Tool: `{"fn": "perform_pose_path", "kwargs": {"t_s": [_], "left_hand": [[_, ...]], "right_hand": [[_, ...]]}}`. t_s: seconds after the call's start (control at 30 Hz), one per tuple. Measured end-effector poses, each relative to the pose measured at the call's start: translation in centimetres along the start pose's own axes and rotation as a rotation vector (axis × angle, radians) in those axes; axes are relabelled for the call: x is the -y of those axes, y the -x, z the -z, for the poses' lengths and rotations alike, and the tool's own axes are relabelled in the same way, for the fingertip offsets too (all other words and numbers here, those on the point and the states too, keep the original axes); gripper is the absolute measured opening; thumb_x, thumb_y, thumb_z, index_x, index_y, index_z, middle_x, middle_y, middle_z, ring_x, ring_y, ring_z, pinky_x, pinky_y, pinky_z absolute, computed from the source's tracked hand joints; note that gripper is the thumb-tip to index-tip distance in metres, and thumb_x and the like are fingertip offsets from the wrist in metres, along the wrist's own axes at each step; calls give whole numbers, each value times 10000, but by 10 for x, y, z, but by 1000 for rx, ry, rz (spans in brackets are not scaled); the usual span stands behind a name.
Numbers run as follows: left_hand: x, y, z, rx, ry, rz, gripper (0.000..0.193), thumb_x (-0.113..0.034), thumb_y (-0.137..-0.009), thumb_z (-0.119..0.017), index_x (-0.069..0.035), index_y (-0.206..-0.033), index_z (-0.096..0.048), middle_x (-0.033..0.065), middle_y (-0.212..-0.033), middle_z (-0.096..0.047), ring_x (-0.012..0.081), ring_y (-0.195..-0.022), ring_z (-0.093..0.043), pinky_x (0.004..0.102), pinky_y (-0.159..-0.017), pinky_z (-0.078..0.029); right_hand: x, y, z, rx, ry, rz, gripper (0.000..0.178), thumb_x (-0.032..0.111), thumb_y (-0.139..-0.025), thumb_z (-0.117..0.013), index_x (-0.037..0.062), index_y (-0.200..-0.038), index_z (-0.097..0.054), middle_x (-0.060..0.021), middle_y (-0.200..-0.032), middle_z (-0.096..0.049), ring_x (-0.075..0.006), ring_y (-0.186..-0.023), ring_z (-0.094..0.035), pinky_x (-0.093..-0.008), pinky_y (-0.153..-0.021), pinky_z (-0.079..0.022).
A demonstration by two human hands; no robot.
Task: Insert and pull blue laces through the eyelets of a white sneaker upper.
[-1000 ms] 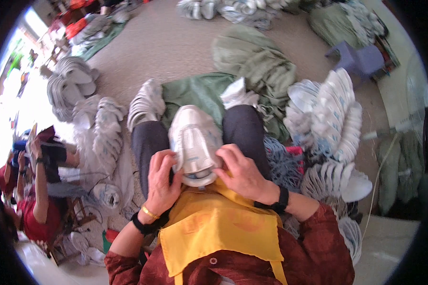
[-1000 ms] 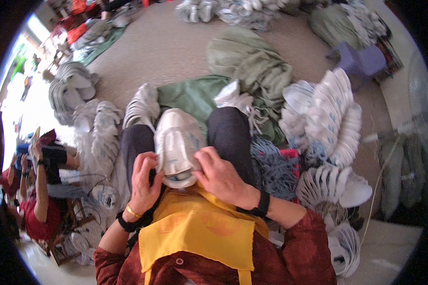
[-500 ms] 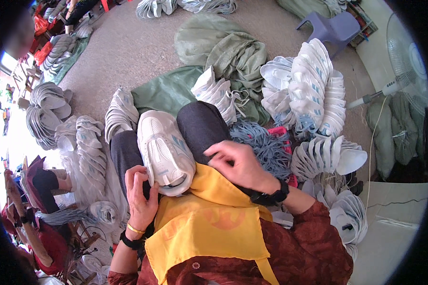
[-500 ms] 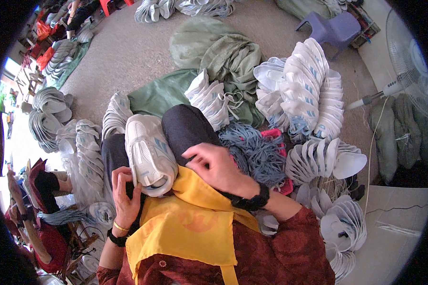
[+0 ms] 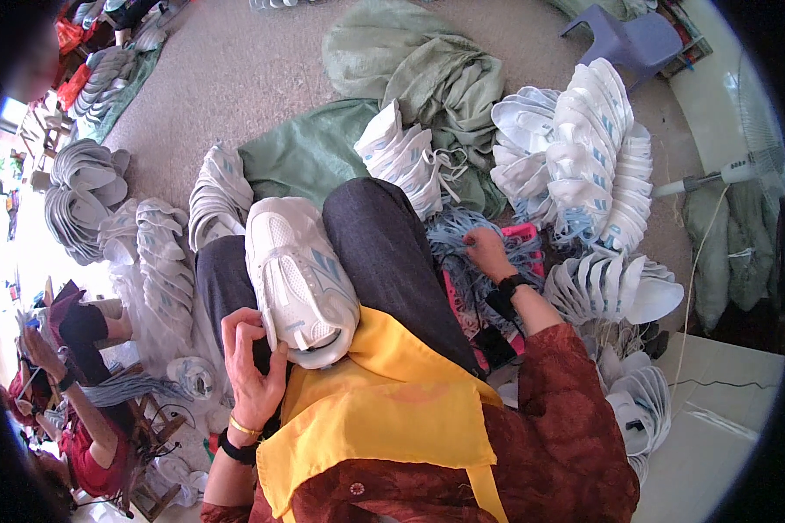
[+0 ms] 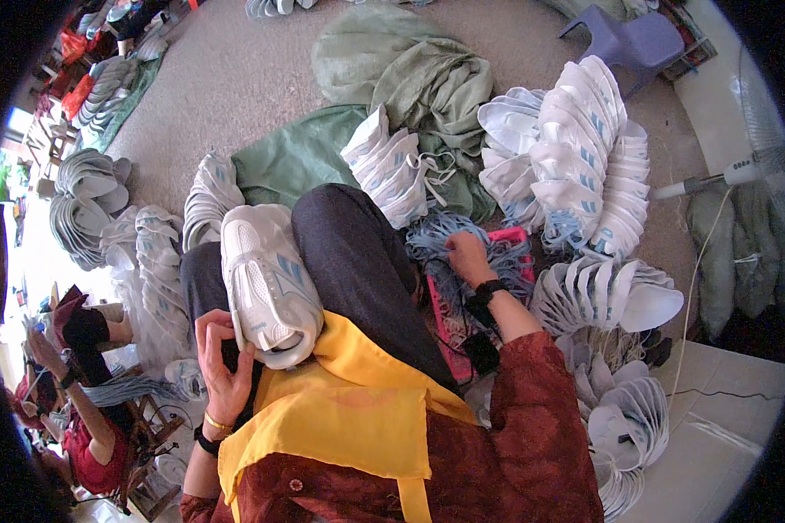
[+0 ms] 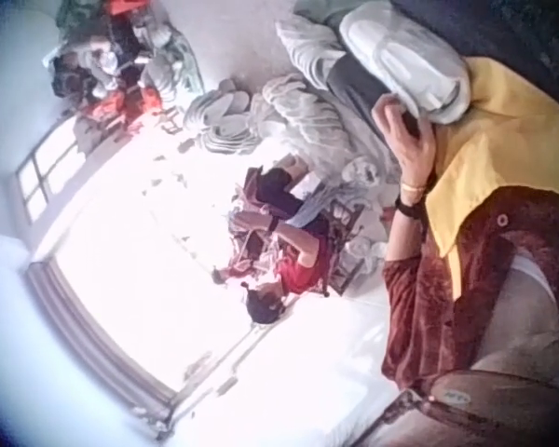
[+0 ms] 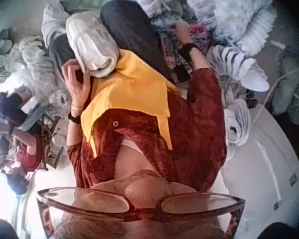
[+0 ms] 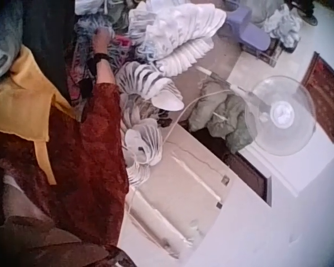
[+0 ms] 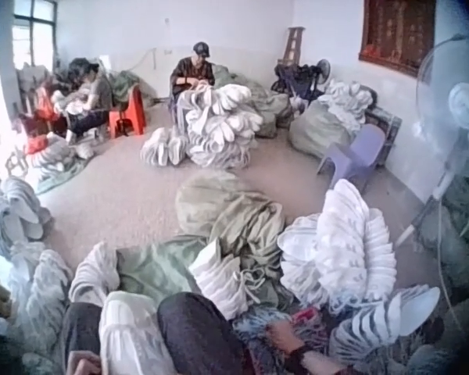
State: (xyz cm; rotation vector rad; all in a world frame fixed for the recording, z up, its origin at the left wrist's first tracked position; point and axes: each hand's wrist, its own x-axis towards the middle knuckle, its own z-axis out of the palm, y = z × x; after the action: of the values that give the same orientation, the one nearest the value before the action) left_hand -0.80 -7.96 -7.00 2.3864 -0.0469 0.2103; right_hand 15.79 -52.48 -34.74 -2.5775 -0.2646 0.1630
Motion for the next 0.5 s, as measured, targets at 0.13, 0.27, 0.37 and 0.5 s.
{"fn": "perform_pose_path", "kwargs": {"t_s": [0.13,0.27,0.37,0.5], "left_hand": [[-4,-1,0,11,2,52,230,-53,-855,-699,-26,-965,-500,182,-1167,-542,329,-1059,-545,429,-974,-436],[-2,-2,-1,4,12,49,258,-25,-825,-700,-21,-975,-490,193,-1157,-545,340,-1051,-547,428,-957,-443],[-2,-2,-1,3,14,28,302,13,-785,-703,-14,-988,-481,202,-1150,-548,350,-1035,-552,427,-939,-452],[-1,-1,-2,-16,19,18,312,16,-776,-709,-12,-987,-482,201,-1143,-547,349,-1020,-555,424,-926,-459]], "right_hand": [[-5,0,-20,26,209,47,71,56,-782,-727,13,-830,-696,-160,-904,-641,-401,-908,-650,-516,-794,-518],[-16,-2,-16,62,202,19,76,56,-789,-728,29,-859,-718,-172,-890,-676,-404,-899,-665,-490,-813,-529],[-7,-4,6,61,9,54,101,111,-872,-732,16,-847,-713,-144,-847,-716,-312,-802,-703,-429,-744,-555],[47,-22,71,257,-528,-255,205,202,-1008,-674,19,-917,-689,-64,-833,-735,-128,-691,-671,-290,-605,-541]]}}
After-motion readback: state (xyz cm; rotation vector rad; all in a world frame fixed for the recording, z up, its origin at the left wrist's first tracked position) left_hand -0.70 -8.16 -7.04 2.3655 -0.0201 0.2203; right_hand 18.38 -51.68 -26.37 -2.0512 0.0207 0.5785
